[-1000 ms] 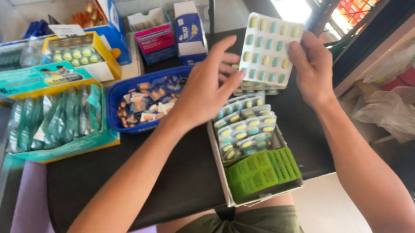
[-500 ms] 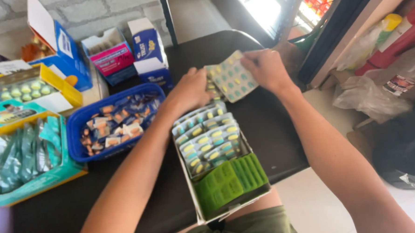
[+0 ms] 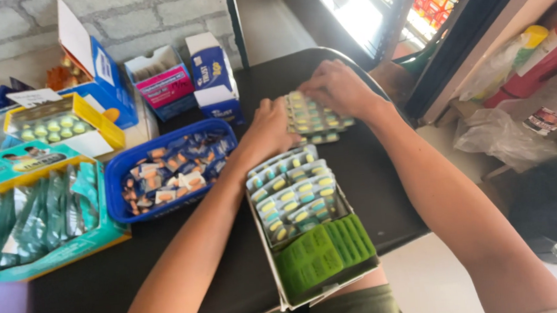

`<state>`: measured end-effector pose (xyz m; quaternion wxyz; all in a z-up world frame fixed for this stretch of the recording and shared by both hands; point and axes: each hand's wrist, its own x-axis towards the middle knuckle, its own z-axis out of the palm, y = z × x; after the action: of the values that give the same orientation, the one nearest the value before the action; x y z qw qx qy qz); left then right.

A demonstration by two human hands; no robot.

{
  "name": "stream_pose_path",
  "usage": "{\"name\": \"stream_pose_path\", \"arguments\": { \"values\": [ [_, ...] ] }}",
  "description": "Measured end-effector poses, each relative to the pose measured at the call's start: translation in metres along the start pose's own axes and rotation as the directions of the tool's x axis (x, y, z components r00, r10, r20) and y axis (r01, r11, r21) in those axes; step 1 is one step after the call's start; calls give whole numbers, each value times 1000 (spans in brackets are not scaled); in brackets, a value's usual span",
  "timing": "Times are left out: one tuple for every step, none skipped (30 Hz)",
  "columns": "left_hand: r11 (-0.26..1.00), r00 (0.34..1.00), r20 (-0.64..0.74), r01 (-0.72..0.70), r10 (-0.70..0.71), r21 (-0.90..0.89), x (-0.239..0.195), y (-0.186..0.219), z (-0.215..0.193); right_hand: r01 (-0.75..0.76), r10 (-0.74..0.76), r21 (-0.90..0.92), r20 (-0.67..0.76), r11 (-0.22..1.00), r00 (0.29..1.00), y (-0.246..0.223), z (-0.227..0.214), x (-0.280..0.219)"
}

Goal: The person organizes blister packs of pills from a box onto a table. They remove the packs, separate them, and place them into a stack. The person also handles other medicine boxes and containers on the table.

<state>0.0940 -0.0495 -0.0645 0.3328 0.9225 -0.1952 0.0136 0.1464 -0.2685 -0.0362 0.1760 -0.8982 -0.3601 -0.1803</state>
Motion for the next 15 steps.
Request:
{"name": "stream_pose_path", "arguments": {
  "values": [
    [1000,1000,-1,7,-7,-3,0,-3,1,3,-3,4,6,1000,1000,6,7,1],
    [1000,1000,1,-22,22,-3,0,-5,2,52,-52,23,-6,998,999,13,14,2],
    [999,999,9,-53,53,-7,0,-6,6,93,-93,41,-15,995,996,20,20,-2],
    [999,999,15,-48,48,-14,-1,-5,6,88,-88,45,-6,995,996,22,19,-10],
    [1000,999,35,-16,16,2,0,-4,2,63,-61,77,-22,995,998,24,16,-12],
    [1000,998,55,15,-16,19,1,-2,-2,38,-34,109,-37,993,999,27,12,-14],
    [1000,998,54,15,-16,17,1,-2,-2,39,-35,109,-36,993,999,24,9,-17],
    [1000,998,57,11,-11,9,0,-2,-1,-34,32,122,14,992,999,21,6,-21],
    [1000,998,62,5,-5,-1,0,-2,0,-108,100,132,65,985,993,19,2,-25],
    [1000,998,62,6,-5,-3,0,-4,2,-109,101,131,67,985,993,15,2,-27],
    [1000,999,47,-26,25,17,1,-5,5,-144,135,120,86,982,987,12,1,-28],
    [998,998,33,-57,56,38,2,-6,7,-180,169,108,104,978,980,9,0,-29],
    [998,998,33,-57,56,36,2,-6,8,-180,169,108,106,978,980,4,-2,-30],
    [999,999,27,-37,37,31,1,-6,8,-176,167,87,101,981,981,-1,-3,-30],
    [1000,1000,18,-15,15,27,-1,-7,8,-169,162,68,96,983,982,-8,-4,-29]
  ]
}}
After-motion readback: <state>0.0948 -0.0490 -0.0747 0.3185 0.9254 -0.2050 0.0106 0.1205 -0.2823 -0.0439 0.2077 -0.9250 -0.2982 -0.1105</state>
